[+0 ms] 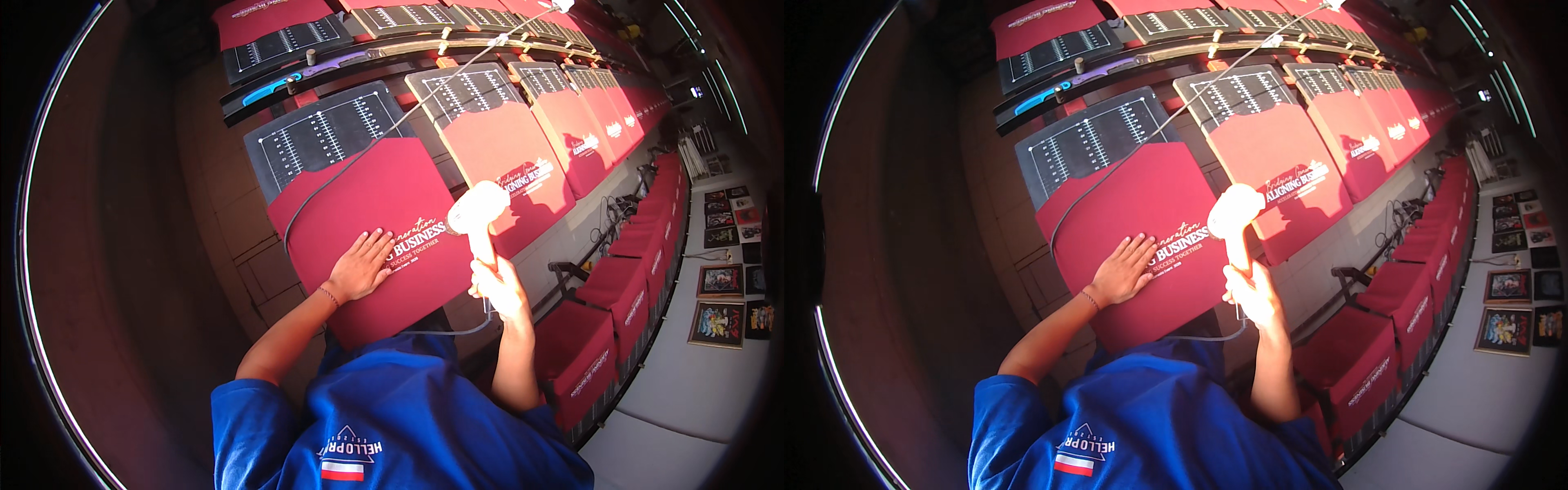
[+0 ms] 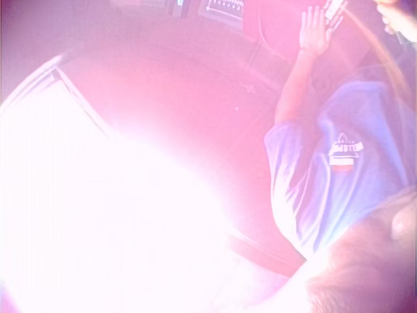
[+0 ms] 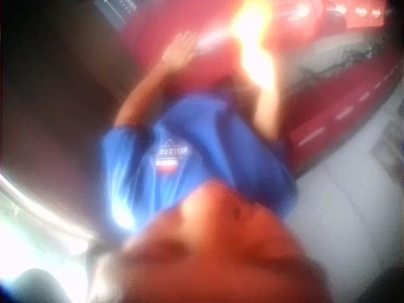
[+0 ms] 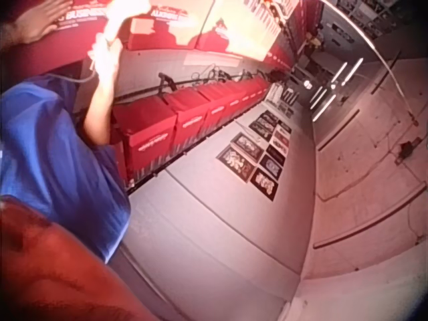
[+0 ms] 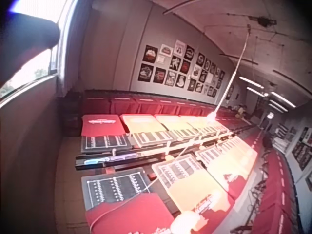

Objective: The person uses a heat gun to dry ink on screen-printed t-shirts that are arranged on a series of printing platens.

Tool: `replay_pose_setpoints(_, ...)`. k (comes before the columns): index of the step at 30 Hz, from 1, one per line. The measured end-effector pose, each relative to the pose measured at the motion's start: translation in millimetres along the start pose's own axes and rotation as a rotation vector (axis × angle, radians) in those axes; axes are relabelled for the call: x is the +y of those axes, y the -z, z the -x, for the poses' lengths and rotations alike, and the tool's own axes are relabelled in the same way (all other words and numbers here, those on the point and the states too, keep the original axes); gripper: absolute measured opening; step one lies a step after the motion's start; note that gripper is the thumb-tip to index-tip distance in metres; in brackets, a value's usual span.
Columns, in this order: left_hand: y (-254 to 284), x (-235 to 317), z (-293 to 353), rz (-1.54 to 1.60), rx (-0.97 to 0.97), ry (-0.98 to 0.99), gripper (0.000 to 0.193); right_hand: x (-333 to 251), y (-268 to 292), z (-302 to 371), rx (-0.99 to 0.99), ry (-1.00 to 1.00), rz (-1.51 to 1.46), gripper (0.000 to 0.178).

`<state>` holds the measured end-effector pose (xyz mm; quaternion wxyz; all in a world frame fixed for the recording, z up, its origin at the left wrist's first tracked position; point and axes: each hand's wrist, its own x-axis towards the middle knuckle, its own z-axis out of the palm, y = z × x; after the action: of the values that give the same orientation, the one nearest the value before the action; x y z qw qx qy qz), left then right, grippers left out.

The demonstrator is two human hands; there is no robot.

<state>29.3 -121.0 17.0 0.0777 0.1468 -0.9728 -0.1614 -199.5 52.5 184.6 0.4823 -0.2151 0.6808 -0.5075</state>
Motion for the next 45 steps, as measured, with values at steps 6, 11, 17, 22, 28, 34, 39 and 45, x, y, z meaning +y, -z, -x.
replay_pose_setpoints(6, 6, 7, 20, 0.011, -0.02, 0.047, 0.061, 3, 1, -6, -0.089, -0.023, -0.106, 0.024)
replay_pose_setpoints(11, 6, 24, 60, 0.006, -0.007, 0.218, 0.064, 1, -15, 26, -0.11, -0.14, -0.033, 0.016)
replay_pose_setpoints(17, -2, 58, 98, 0.051, -0.034, 0.344, 0.066, 15, -25, 44, -0.109, -0.111, 0.034, 0.011)
replay_pose_setpoints(22, -4, 57, 101, 0.041, 0.088, 0.503, 0.066, 17, -24, 43, -0.135, -0.149, 0.001, 0.013)
replay_pose_setpoints(28, -9, 70, 107, 0.07, 0.035, 0.469, 0.066, 18, -25, 43, -0.152, -0.16, 0.005, 0.013)
replay_pose_setpoints(34, -6, 62, 103, 0.025, 0.103, 0.561, 0.066, 17, -29, 43, -0.189, -0.147, 0.021, 0.014)
replay_pose_setpoints(39, -9, 68, 114, 0.058, 0.057, 0.513, 0.066, 31, -32, 45, -0.19, -0.061, 0.11, 0.015)
replay_pose_setpoints(45, -15, 72, 118, 0.04, 0.069, 0.504, 0.065, 30, -35, 47, -0.202, -0.098, 0.077, 0.015)
